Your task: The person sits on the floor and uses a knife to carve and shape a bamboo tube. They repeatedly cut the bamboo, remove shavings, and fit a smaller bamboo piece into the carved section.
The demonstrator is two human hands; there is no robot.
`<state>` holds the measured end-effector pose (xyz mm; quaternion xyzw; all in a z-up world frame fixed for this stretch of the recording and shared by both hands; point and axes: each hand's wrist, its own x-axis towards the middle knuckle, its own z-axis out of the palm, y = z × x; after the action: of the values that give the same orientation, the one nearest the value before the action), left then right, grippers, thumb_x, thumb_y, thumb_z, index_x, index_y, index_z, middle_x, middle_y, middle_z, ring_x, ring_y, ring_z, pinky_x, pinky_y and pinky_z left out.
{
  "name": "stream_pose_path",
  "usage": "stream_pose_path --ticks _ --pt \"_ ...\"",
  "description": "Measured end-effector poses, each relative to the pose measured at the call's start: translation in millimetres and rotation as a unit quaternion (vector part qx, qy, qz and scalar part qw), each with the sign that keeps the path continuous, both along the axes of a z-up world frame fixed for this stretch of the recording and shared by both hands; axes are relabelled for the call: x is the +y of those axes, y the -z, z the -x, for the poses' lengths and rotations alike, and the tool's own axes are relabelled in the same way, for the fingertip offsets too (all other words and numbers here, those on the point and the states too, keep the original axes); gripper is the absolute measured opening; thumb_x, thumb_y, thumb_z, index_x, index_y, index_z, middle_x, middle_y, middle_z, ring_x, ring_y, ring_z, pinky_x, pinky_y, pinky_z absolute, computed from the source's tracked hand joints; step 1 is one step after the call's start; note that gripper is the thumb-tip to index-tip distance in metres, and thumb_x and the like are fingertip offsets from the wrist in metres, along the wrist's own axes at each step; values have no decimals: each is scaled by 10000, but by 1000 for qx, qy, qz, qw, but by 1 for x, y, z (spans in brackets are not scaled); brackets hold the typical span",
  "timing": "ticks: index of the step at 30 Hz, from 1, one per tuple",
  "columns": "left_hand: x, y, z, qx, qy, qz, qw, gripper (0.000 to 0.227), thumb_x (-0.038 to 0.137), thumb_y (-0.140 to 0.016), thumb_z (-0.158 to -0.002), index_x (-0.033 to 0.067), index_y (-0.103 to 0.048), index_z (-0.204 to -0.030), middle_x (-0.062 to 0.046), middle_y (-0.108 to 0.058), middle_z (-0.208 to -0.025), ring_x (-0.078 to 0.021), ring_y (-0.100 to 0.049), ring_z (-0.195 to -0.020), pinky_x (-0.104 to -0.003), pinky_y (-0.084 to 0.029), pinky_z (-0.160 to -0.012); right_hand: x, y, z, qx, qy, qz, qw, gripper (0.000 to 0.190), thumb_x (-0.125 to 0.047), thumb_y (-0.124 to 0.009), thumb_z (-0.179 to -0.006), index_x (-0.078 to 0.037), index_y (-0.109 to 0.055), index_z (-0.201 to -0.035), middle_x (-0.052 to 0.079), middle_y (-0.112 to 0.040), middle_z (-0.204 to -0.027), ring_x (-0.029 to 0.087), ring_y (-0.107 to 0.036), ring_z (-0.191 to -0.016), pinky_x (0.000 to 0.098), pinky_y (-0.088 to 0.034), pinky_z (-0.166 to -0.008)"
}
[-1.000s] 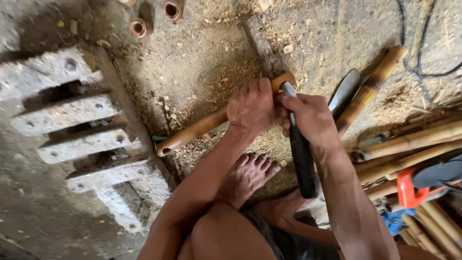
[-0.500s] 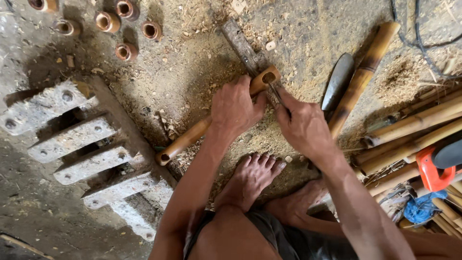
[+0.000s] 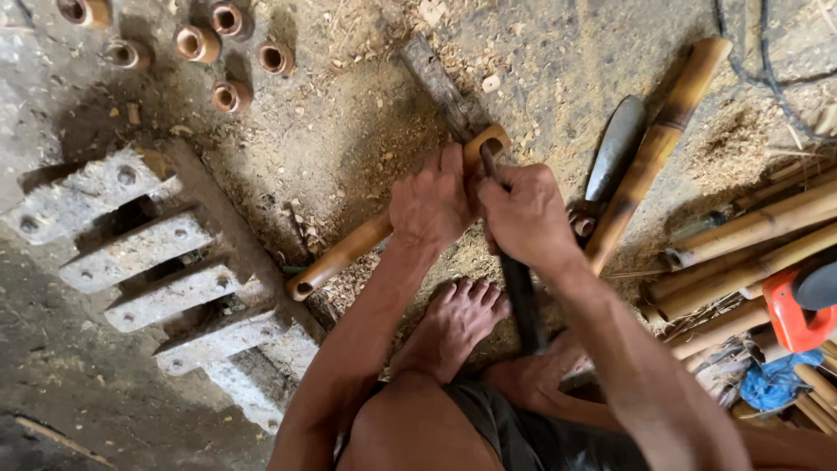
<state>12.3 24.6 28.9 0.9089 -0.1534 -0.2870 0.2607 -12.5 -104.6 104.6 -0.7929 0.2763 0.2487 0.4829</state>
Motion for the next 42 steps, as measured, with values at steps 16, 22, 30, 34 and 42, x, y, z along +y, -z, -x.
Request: stream_pose_path --ticks 16,22,30,34,42 --pt "-11 72 31 -358 -58 11 932 489 427 -670 -750 114 -651 -1126 -84 -656 -826 -294 -726 -697 -388 -608 -624 18 -26 -11 85 60 53 993 322 -139 -531 -873 -29 -664 -602 155 -530 -417 272 -626 -388 383 -494 -366" --pt "-6 45 21 -357 -44 23 933 392 361 -588 -869 101 -643 -1157 -69 -663 -851 -277 -733 -700 -384 -612 -624 21 -15 -18 64 250 -48 965 244 -97 -583 -806 -6 -665 -594 162 -520 -442 262 -620 -388 376 -499 -356" --pt "-7 50 28 -352 -38 14 935 587 385 -754 -650 94 -651 -1148 -82 -630 -815 -275 -707 -700 -395 -602 -605 11 -41 -17 101 68 9 993 358 -136 -563 -874 -47 -652 -539 152 -551 -425 268 -621 -399 371 -489 -412" --pt "-8 46 21 -368 -50 16 929 505 400 -690 -748 93 -649 -1146 -75 -636 -804 -282 -715 -700 -404 -594 -601 10 -29 -24 72 169 -62 981 289 -69 -567 -878 8 -665 -616 183 -523 -448 259 -609 -403 356 -477 -386" --pt "-9 42 23 -378 -65 -3 923 485 410 -747 -700 121 -668 -1082 -59 -630 -787 -257 -704 -673 -364 -590 -569 -13 -45 -13 57 -61 63 995 284 -198 -597 -887 11 -710 -731 286 -610 -636 406 -702 -710 527 -446 -583"
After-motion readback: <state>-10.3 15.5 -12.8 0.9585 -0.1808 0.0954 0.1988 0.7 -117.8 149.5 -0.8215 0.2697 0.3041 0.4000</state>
